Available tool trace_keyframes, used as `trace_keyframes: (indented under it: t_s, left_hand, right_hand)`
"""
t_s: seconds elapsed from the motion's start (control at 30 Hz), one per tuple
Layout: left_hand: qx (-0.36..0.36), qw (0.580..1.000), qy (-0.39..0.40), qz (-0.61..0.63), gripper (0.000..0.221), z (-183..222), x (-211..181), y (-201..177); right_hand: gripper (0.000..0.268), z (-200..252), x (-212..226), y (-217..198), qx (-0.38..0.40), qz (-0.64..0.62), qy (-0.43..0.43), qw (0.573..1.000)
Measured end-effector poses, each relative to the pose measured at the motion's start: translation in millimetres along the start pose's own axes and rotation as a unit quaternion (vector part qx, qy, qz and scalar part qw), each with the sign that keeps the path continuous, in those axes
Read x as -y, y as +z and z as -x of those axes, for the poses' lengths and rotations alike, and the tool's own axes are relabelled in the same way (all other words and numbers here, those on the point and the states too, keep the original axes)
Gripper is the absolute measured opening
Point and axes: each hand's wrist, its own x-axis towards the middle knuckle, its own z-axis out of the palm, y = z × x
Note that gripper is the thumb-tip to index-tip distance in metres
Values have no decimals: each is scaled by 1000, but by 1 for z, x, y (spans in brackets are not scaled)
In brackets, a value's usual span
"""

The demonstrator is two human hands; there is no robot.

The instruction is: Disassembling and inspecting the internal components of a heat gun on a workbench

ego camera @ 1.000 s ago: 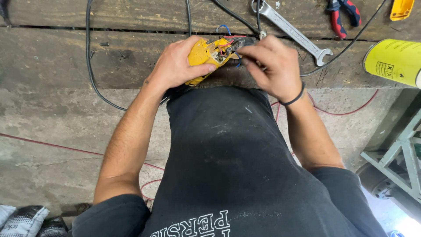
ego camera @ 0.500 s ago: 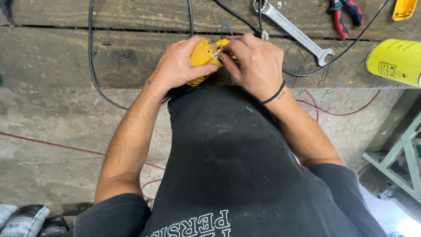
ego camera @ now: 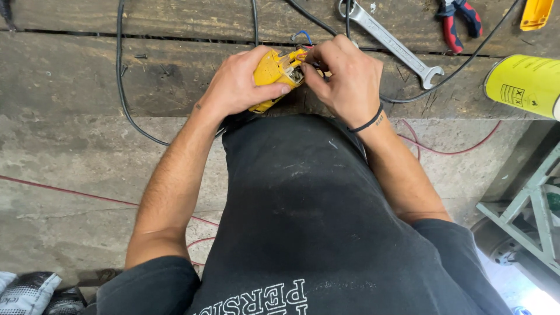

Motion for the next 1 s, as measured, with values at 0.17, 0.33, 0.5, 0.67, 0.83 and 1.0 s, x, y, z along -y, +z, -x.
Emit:
trace_keyframes:
  t_s: [0.17, 0.33, 0.5, 0.67, 0.83, 1.0]
  left_hand:
    - [7, 1000, -6, -1, 58, -1, 1, 0]
    - [-6, 1000, 7, 5, 57, -2, 4, 2]
    - [0, 1000, 4, -4, 57, -1, 1, 1]
    - [-12, 1000, 22, -15, 58, 4, 0, 4]
    - [2, 1000, 16, -19, 62, 6, 2, 7]
    - [-10, 998, 21, -52, 67, 12, -3, 11]
  right_hand:
    - [9, 11, -3, -1, -30, -18, -61, 997]
    - [12, 33, -8, 11, -19, -20, -98, 995]
    - [22, 39, 1, 15, -47, 15, -107, 993]
    - [16, 39, 1, 7, -62, -3, -117, 991]
    - [8, 41, -40, 1, -118, -89, -80, 986]
    - [9, 53, -90, -15, -141, -118, 34, 982]
